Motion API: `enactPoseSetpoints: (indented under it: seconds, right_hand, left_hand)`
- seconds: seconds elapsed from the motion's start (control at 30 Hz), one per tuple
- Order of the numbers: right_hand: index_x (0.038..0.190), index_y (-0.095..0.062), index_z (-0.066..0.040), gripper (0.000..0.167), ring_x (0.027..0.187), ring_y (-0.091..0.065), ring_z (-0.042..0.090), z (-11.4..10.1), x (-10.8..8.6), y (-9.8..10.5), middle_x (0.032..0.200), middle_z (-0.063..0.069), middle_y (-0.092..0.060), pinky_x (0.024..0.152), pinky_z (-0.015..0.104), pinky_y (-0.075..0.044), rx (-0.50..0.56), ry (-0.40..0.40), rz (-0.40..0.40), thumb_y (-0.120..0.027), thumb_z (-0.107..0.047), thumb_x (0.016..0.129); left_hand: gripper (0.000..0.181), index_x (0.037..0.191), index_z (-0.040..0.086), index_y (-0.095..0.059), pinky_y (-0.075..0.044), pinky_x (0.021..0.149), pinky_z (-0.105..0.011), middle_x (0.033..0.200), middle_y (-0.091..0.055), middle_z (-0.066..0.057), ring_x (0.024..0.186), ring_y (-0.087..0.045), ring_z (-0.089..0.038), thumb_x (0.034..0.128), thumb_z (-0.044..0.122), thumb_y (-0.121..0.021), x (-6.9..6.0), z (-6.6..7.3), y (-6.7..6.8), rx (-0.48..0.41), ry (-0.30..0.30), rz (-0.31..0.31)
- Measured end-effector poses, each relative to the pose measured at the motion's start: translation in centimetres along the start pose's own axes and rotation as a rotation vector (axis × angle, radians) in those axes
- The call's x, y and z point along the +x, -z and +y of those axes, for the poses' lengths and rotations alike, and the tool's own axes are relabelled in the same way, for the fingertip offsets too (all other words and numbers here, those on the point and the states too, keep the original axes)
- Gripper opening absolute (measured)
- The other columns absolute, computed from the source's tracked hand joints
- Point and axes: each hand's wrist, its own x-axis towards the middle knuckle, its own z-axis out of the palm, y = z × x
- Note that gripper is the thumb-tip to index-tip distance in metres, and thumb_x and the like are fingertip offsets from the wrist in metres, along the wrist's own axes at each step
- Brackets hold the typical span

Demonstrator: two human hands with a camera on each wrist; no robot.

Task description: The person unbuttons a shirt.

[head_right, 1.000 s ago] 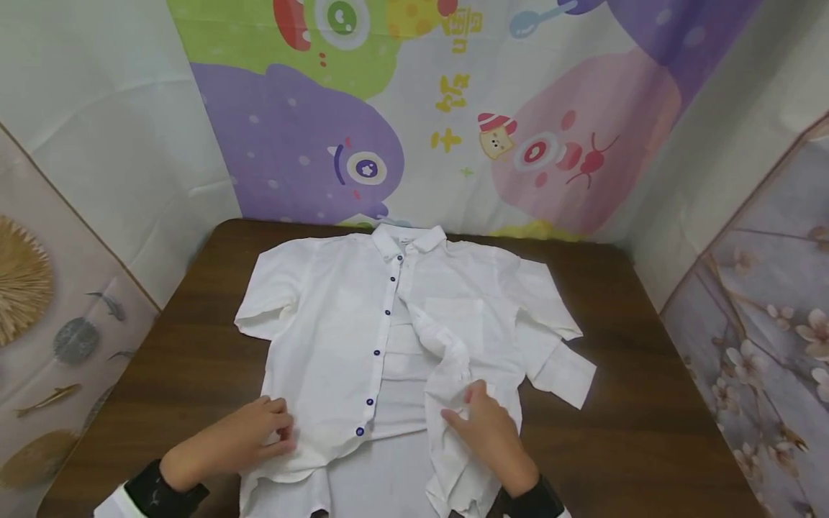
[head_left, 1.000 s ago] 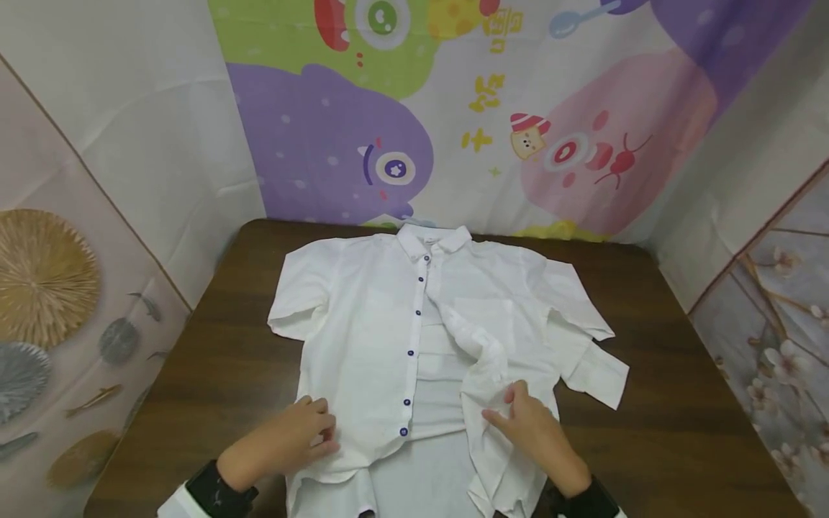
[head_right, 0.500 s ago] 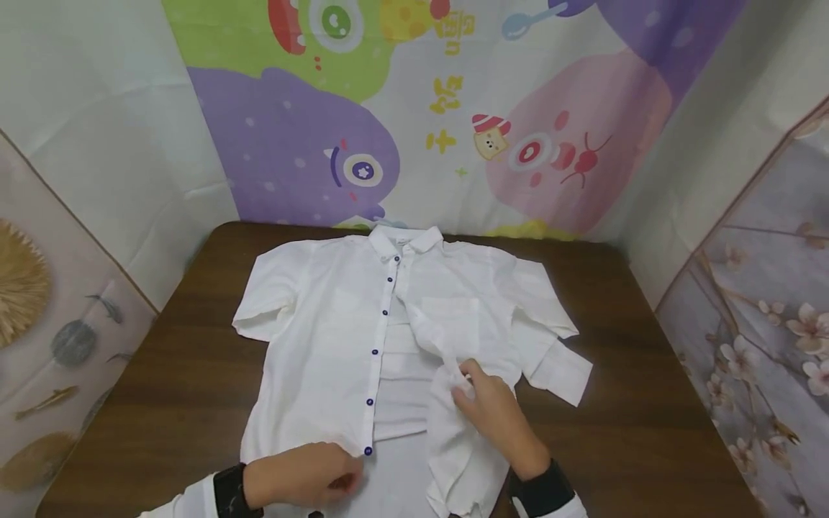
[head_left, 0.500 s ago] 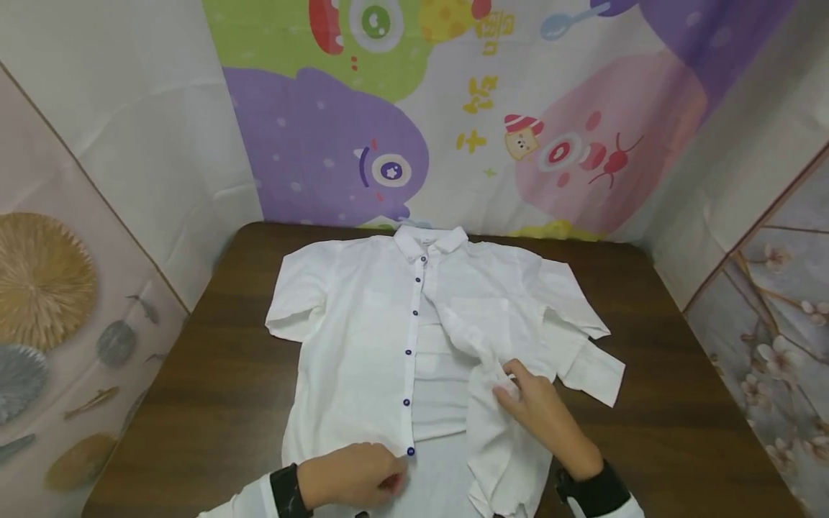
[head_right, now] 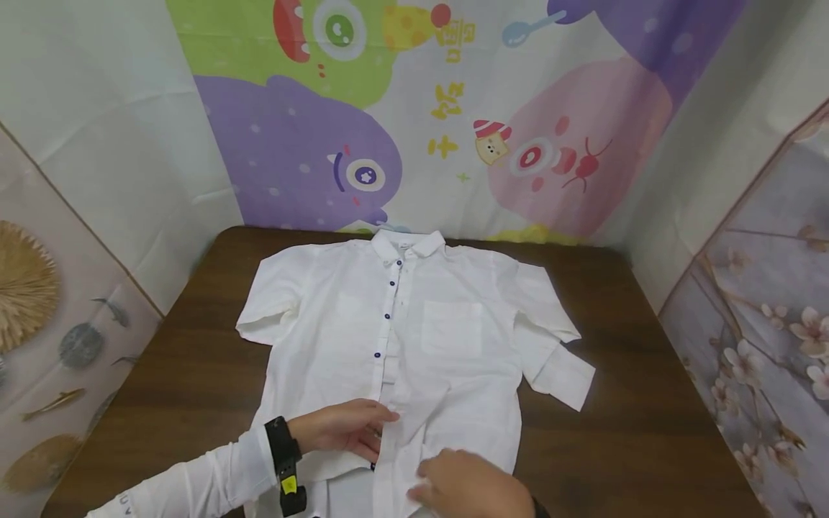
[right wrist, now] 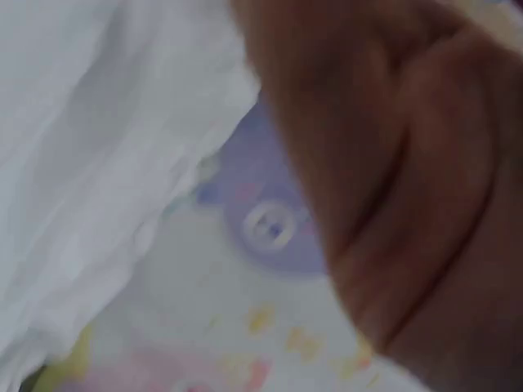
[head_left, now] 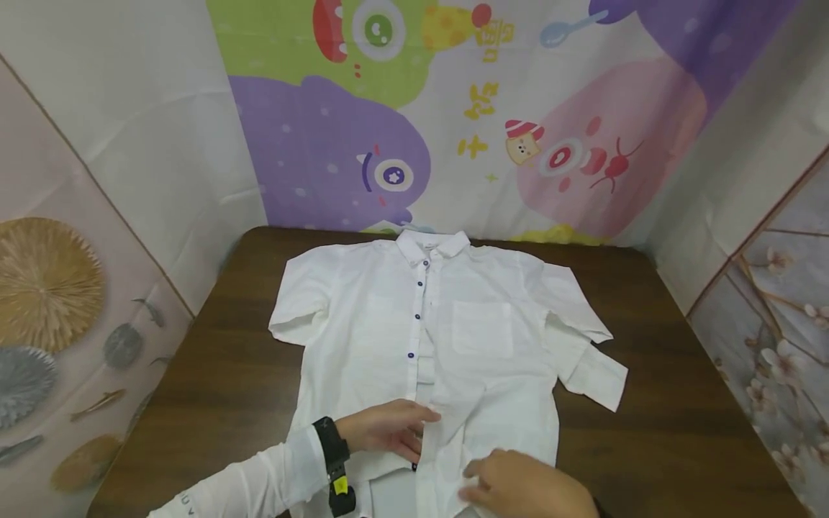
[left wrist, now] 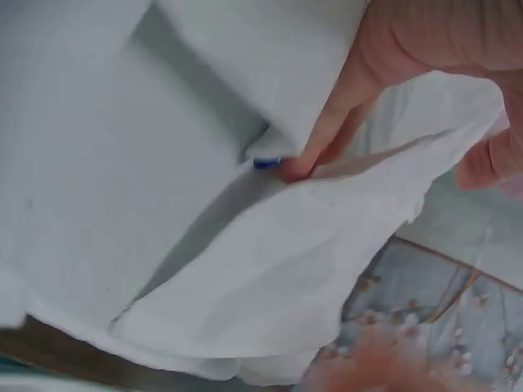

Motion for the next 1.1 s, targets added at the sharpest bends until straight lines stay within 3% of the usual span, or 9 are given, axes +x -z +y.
enactPoseSetpoints:
  seconds: [0.13,0.27,0.4,0.53,0.6,0.7,0.8,0.9,1.1]
  right_hand:
    - [0.08,-0.058,-0.006,0.021,0.06,-0.052,0.018,5.7,0.8,0.8,0.068,0.003,-0.056,0.053,0.034,-0.041,-0.033,-0.25,0.266,-0.059,-0.025,0.089]
    - [0.082,-0.053,-0.003,0.019,0.056,-0.049,0.018,10.3,2.4,-0.4,0.066,0.005,-0.052,0.049,0.032,-0.038,-0.025,-0.413,0.34,-0.06,-0.02,0.087]
    - [0.077,-0.053,-0.003,0.014,0.054,-0.049,0.017,11.8,2.9,-1.3,0.062,0.005,-0.051,0.047,0.032,-0.038,-0.067,-0.438,0.391,-0.057,-0.013,0.086]
    - [0.082,-0.055,0.001,0.013,0.056,-0.05,0.019,10.9,2.8,-0.6,0.066,0.008,-0.054,0.048,0.034,-0.039,-0.089,-0.466,0.379,-0.057,-0.011,0.086]
    - [0.082,-0.054,-0.002,0.009,0.057,-0.049,0.017,9.6,2.9,-0.5,0.067,0.006,-0.053,0.049,0.033,-0.039,-0.078,-0.406,0.435,-0.058,-0.009,0.085]
    - [0.082,-0.052,-0.009,0.008,0.063,-0.047,0.011,6.6,3.2,-1.1,0.072,-0.001,-0.049,0.054,0.028,-0.04,-0.043,-0.146,0.514,-0.06,-0.01,0.084]
    - [0.087,-0.055,-0.015,0.007,0.073,-0.046,0.003,3.2,3.4,-2.3,0.082,-0.007,-0.05,0.064,0.019,-0.043,-0.018,0.187,0.481,-0.062,-0.016,0.087]
    - [0.093,-0.06,-0.017,0.009,0.08,-0.048,-0.001,0.5,4.0,-3.4,0.089,-0.009,-0.054,0.069,0.014,-0.044,-0.018,0.385,0.372,-0.059,-0.026,0.091]
    - [0.101,-0.058,-0.014,0.03,0.076,-0.046,-0.002,-1.5,7.0,-4.8,0.087,-0.009,-0.056,0.067,0.016,-0.043,-0.098,0.249,0.232,-0.064,-0.039,0.084]
  left_hand:
    - [0.033,0.117,-0.003,-0.053,-0.056,0.068,-0.03,0.093,-0.068,-0.011,0.07,-0.066,-0.013,0.0937,0.02,-0.047,0.7,-0.9,-0.5,0.013,0.002,0.024]
    - [0.027,0.097,-0.007,-0.062,-0.056,0.063,-0.031,0.077,-0.069,-0.016,0.061,-0.068,-0.015,0.0932,0.012,-0.043,1.1,-1.5,-0.6,0.112,0.05,0.03]
    - [0.035,0.071,-0.005,-0.068,-0.049,0.043,-0.022,0.063,-0.068,-0.017,0.044,-0.062,-0.012,0.092,0.012,-0.045,1.0,-1.6,-1.0,0.4,0.032,0.066]
    - [0.036,0.062,0.008,-0.065,-0.039,0.038,-0.016,0.049,-0.06,0.002,0.038,-0.05,-0.004,0.093,0.022,-0.052,0.0,-1.5,-1.7,0.848,-0.091,0.186]
    - [0.029,0.064,0.014,-0.06,-0.037,0.042,-0.017,0.05,-0.053,0.008,0.042,-0.046,-0.002,0.0896,0.028,-0.059,-1.0,-1.6,-1.9,1.054,-0.167,0.261]
    - [0.025,0.067,0.02,-0.054,-0.034,0.05,-0.019,0.057,-0.045,0.011,0.051,-0.04,-0.003,0.0834,0.033,-0.066,-3.2,-2.1,-1.7,1.227,-0.263,0.322]
    - [0.024,0.066,0.02,-0.054,-0.033,0.051,-0.018,0.057,-0.043,0.013,0.052,-0.038,-0.001,0.0809,0.03,-0.069,-5.6,-3.0,-1.0,1.221,-0.336,0.297]
    - [0.016,0.068,0.018,-0.062,-0.036,0.052,-0.016,0.057,-0.047,0.015,0.052,-0.039,0.001,0.0824,0.022,-0.068,-7.5,-4.1,-0.3,1.169,-0.395,0.268]
    - [0.009,0.086,0.017,-0.065,-0.044,0.069,-0.021,0.087,-0.054,0.011,0.077,-0.047,-0.004,0.081,0.024,-0.068,-8.1,-6.9,0.4,1.357,-0.521,0.422]
